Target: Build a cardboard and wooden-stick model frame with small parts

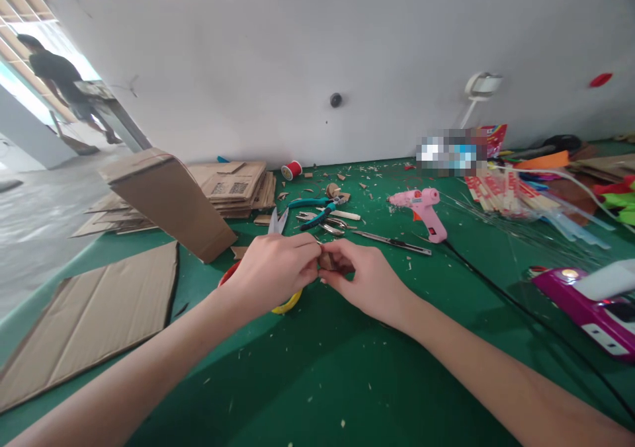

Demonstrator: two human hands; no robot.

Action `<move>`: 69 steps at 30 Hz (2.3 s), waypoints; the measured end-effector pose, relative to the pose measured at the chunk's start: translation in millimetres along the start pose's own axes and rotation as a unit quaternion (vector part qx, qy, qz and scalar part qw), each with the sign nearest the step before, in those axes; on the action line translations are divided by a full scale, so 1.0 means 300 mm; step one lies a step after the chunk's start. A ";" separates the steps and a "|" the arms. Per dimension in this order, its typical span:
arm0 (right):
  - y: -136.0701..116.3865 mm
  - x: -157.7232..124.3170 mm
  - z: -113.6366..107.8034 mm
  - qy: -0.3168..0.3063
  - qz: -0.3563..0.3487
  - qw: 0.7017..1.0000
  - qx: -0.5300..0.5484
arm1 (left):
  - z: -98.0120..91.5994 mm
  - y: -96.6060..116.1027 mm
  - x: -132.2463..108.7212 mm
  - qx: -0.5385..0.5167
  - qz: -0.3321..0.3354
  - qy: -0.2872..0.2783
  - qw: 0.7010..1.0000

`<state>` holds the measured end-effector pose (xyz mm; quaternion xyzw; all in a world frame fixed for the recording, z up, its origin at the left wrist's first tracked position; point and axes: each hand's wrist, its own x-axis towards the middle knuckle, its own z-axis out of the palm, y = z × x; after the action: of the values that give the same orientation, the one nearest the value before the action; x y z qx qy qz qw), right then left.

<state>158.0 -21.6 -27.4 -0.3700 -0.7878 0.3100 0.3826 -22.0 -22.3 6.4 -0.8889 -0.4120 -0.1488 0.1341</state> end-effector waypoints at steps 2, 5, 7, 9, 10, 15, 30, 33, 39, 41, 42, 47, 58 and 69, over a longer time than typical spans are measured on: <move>0.005 -0.004 -0.002 -0.005 0.001 1.000 0.008 | 0.002 -0.001 0.002 -0.060 -0.039 -0.016 0.997; 0.012 -0.009 -0.003 0.002 0.004 1.000 0.027 | 0.005 -0.004 0.005 -0.165 -0.096 -0.023 0.981; 0.017 -0.010 -0.003 0.013 0.007 0.999 0.036 | 0.008 -0.006 0.006 -0.211 -0.118 -0.018 0.970; 0.020 -0.010 -0.003 0.024 0.012 0.999 0.047 | 0.011 -0.007 0.008 -0.229 -0.131 -0.002 0.965; 0.022 -0.009 -0.003 0.030 0.015 0.998 0.056 | 0.012 -0.007 0.008 -0.230 -0.135 0.007 0.964; 0.022 -0.008 -0.003 0.050 0.014 0.996 0.068 | 0.020 0.003 0.000 -0.178 -0.108 0.054 0.976; 0.022 -0.008 0.011 0.029 0.012 0.998 0.056 | 0.015 0.007 -0.015 0.134 0.106 0.112 0.979; 0.026 -0.009 0.013 0.034 0.034 0.994 0.102 | 0.028 0.004 -0.017 0.107 0.098 0.144 0.979; 0.017 -0.004 0.020 0.020 0.100 0.963 0.251 | 0.052 0.011 -0.021 0.041 0.058 0.195 0.978; 0.012 -0.001 0.019 0.023 0.110 0.954 0.277 | 0.054 0.016 -0.021 0.017 0.033 0.203 0.979; 0.010 -0.001 0.019 0.024 0.113 0.951 0.285 | 0.054 0.019 -0.020 0.004 0.021 0.207 0.978; 0.010 0.000 0.017 0.027 0.108 0.947 0.301 | 0.054 0.024 -0.018 -0.030 -0.002 0.224 0.974; 0.019 0.002 0.023 0.023 0.098 0.950 0.295 | 0.059 0.016 -0.021 -0.119 -0.042 0.183 0.975; 0.048 0.001 0.016 0.020 0.069 0.961 0.268 | 0.043 -0.013 -0.017 -0.253 -0.042 0.109 0.960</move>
<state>158.9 -14.6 -40.9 -0.3135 -0.6402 0.5281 0.4615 -26.2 -18.7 -6.9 -0.8543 -0.3804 -0.3496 -0.0569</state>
